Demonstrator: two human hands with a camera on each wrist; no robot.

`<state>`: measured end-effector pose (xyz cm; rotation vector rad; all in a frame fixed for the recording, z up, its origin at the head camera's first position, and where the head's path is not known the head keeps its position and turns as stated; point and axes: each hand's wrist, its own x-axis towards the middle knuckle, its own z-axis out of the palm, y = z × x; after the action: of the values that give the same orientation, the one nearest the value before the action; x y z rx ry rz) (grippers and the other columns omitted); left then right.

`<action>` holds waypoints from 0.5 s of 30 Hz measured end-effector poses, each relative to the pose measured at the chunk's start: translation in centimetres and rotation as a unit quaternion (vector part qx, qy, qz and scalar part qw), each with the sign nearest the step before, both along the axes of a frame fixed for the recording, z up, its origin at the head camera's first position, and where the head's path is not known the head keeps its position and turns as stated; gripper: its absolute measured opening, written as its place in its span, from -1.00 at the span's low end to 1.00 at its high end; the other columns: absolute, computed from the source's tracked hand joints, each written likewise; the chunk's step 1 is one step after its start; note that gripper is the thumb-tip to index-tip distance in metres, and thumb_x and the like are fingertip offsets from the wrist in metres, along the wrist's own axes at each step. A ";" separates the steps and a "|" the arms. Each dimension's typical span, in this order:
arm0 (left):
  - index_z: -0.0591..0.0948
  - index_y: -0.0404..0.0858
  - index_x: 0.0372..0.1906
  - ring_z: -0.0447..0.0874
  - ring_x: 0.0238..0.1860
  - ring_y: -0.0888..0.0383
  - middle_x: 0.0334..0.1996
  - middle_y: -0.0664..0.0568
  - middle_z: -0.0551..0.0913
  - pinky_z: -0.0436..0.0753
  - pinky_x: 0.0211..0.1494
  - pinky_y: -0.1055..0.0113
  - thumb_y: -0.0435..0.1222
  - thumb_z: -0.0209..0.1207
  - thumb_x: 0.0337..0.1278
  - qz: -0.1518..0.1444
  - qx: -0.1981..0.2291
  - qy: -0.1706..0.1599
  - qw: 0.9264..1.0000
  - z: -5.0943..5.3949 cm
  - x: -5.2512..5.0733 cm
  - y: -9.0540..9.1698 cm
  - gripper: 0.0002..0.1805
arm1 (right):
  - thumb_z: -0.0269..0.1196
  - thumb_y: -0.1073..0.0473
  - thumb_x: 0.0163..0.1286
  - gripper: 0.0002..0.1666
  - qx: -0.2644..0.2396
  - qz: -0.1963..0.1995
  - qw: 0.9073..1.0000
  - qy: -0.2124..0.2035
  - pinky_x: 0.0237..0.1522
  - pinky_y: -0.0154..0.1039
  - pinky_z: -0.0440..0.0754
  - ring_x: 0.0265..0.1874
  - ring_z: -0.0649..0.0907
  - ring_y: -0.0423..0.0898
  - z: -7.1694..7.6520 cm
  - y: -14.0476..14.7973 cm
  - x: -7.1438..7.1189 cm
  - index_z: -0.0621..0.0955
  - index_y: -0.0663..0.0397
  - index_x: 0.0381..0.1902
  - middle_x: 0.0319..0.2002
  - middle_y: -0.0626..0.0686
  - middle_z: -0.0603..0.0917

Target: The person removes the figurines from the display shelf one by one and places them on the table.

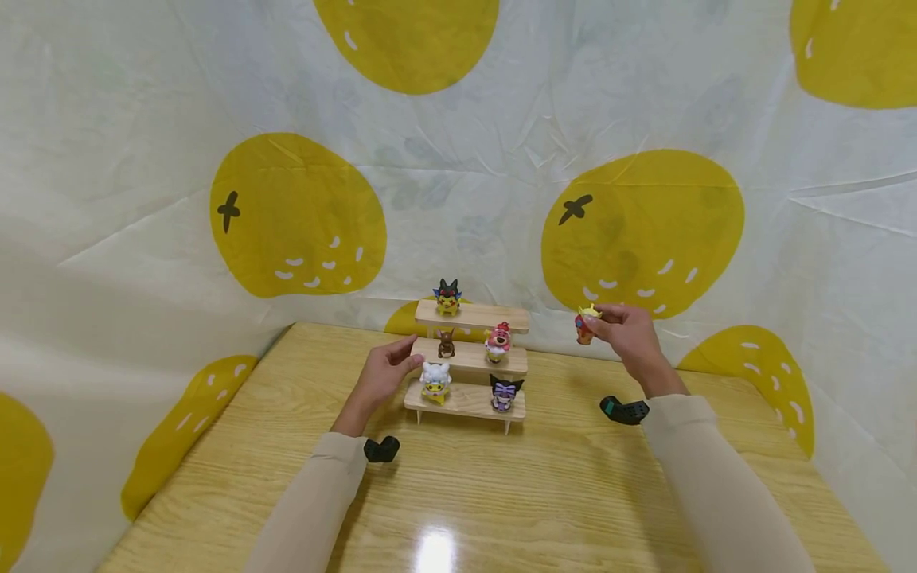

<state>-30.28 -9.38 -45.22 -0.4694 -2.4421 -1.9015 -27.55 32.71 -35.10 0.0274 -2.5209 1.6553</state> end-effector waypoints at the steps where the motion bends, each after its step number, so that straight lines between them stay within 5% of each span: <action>1: 0.41 -0.35 0.52 0.49 0.48 -0.15 0.47 -0.25 0.47 0.53 0.49 -0.05 -0.21 0.24 0.48 0.000 -0.001 0.000 1.000 0.0 0.0 0.0 -0.36 | 0.27 0.08 0.57 -0.34 0.000 -0.001 1.000 0.000 -0.01 -0.54 0.71 -0.18 0.67 -0.44 0.0 0.0 0.0 0.47 0.40 0.44 -0.23 -0.34 0.68; 15: 0.40 -0.37 0.52 0.49 0.48 -0.17 0.47 -0.27 0.46 0.54 0.48 -0.05 -0.23 0.24 0.48 0.000 0.000 0.005 1.000 -0.1 0.0 0.1 -0.36 | 0.26 0.08 0.57 -0.31 -0.009 -0.005 1.000 -0.009 -0.07 -0.59 0.70 -0.22 0.69 -0.45 -0.2 0.7 0.5 0.42 0.40 0.47 -0.22 -0.34 0.66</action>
<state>-30.24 -9.31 -45.31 -0.4791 -2.4366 -1.8933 -27.02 33.37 -35.28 -0.0030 -2.5146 1.6812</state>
